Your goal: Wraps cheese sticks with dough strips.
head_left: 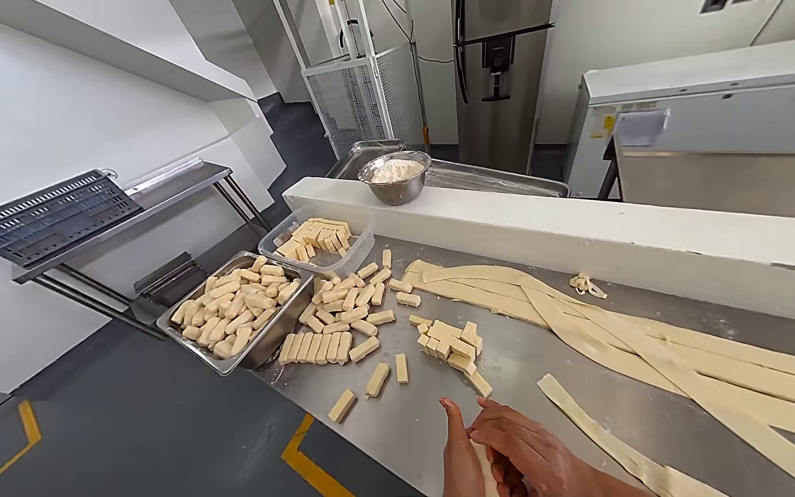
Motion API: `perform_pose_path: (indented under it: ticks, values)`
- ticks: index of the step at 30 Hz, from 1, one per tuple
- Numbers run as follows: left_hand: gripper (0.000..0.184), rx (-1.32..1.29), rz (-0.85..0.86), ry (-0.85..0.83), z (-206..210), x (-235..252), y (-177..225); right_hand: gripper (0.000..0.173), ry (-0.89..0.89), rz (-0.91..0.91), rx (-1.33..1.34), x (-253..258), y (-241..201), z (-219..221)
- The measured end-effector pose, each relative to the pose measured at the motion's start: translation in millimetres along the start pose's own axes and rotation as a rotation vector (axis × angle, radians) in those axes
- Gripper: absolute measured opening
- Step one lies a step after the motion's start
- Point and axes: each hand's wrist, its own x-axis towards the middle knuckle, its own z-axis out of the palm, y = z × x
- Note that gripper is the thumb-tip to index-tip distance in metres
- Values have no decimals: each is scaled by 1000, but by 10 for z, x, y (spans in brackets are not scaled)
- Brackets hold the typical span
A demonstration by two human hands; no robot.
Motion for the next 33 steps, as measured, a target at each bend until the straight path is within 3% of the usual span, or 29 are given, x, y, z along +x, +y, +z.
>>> perform_pose_path:
  ticks: [7,11,13,15,17,20,22,24,26,28,30,33]
  values:
    - [92,-21,38,-54,-48,-30,-52,52,15,110,42,-68,-103,57]
    - [97,-7,56,-120,-177,-33,-40,67,-22,202,-2,-74,-178,50]
    - [97,239,181,-39,-362,52,2,71,-71,258,-126,-97,-193,66]
    - [93,451,182,155,-496,155,39,62,-175,340,-193,-177,-182,108]
    - [81,464,188,303,-564,146,56,51,-281,462,-171,-305,-195,123]
    - [69,446,400,425,-734,5,158,41,-392,619,-173,-496,-247,-10]
    - [69,446,494,508,-908,-121,274,44,-480,525,-352,-640,-229,-107]
    - [68,445,548,612,-1064,-202,361,63,-587,429,-470,-674,-158,-53]
    - [68,402,587,711,-1112,-230,424,86,-584,321,-459,-576,34,280]
    - [69,351,679,736,-1065,-186,468,98,-472,169,-457,-301,335,773]
    - [68,301,783,722,-974,-123,502,100,-469,122,-344,85,497,1156]
    - [68,287,836,695,-930,-128,586,92,-452,55,-263,276,553,1286]
